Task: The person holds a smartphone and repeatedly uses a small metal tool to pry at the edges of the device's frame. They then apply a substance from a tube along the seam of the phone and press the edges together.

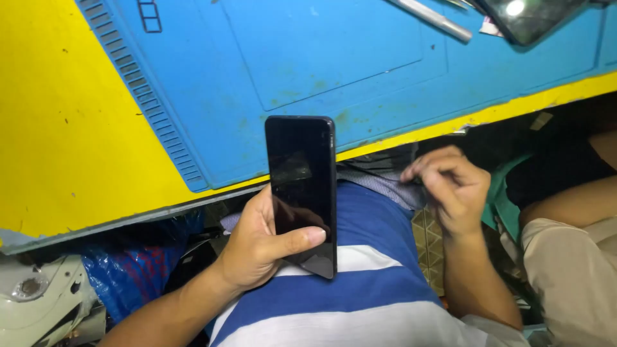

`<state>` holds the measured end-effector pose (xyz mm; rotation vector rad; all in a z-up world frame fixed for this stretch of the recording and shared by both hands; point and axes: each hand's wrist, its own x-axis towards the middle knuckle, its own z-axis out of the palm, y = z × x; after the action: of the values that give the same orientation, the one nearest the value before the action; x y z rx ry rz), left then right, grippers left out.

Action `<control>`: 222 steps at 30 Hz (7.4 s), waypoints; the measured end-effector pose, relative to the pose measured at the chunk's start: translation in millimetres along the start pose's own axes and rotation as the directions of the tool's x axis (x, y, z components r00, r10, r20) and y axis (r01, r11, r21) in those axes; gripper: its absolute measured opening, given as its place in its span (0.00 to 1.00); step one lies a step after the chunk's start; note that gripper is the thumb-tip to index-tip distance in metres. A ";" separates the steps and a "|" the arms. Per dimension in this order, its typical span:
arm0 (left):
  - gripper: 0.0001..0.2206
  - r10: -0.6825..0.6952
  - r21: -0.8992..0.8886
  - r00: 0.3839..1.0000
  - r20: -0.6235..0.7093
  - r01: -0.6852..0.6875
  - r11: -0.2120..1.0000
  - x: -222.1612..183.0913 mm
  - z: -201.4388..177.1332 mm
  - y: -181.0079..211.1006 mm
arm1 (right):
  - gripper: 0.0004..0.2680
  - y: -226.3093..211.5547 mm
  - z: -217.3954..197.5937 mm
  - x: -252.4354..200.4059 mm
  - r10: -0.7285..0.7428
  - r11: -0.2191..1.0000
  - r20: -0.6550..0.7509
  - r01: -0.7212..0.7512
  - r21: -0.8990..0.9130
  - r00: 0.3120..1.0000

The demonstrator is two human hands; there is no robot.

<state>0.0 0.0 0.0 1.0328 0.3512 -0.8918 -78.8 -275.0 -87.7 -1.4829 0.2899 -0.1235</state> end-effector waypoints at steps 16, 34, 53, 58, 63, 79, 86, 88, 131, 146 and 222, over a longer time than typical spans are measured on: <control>0.18 -0.013 0.036 0.999 0.033 0.012 0.999 0.3 -8.7 8.7 | 0.05 -101.9 62.9 28.1 -0.003 0.989 0.610 0.091 -0.113 0.792; 0.19 -0.073 0.058 0.997 -0.027 0.075 0.996 -1.3 -1.1 16.4 | 0.03 -121.0 57.7 37.7 0.188 0.956 0.501 -0.041 -0.291 0.845; 0.25 -0.046 0.270 0.999 0.005 0.043 0.962 0.3 -4.0 21.9 | 0.03 -104.9 73.9 29.2 0.438 0.872 0.611 -0.478 -0.109 0.659; 0.28 -0.051 0.285 0.999 0.011 0.045 0.957 1.0 -3.3 21.4 | 0.03 -105.1 74.4 30.0 0.444 0.873 0.607 -0.471 -0.126 0.659; 0.26 -0.050 0.319 0.998 -0.040 0.060 0.946 1.1 -2.9 18.6 | 0.03 -105.0 75.0 30.4 0.449 0.872 0.602 -0.469 -0.137 0.660; 0.12 -0.002 -0.132 1.000 -0.009 0.001 0.991 1.5 -6.5 -3.4 | 0.04 -105.0 77.3 36.5 0.405 0.852 0.691 -0.521 -0.048 0.599; 0.11 -0.055 -0.420 0.995 0.088 0.087 0.903 0.7 -7.3 -3.7 | 0.04 -105.0 83.8 44.2 0.403 0.879 0.718 -0.459 -0.131 0.568; 0.13 -0.062 -0.432 0.995 0.083 0.092 0.897 0.8 -7.8 -4.5 | 0.04 -106.6 87.3 45.3 0.382 0.897 0.721 -0.421 -0.137 0.578; 0.26 -0.236 0.286 0.951 0.199 0.174 0.942 -11.6 -43.3 107.9 | 0.16 -107.1 81.1 56.9 0.468 0.790 0.468 -0.592 0.159 0.750; 0.25 0.298 -0.441 0.954 -0.036 -0.282 0.852 25.7 25.7 25.8 | 0.08 -103.1 77.9 6.8 -0.232 0.973 0.221 0.221 0.073 0.947; 0.28 -0.022 0.370 0.978 0.205 -0.057 0.927 23.9 28.0 40.0 | 0.01 -110.9 35.8 30.3 0.143 0.984 0.569 -0.180 0.008 0.810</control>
<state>41.8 -26.6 22.4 1.2780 -0.0083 -1.0645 -29.6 -258.3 21.0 -1.3579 -0.0760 0.4440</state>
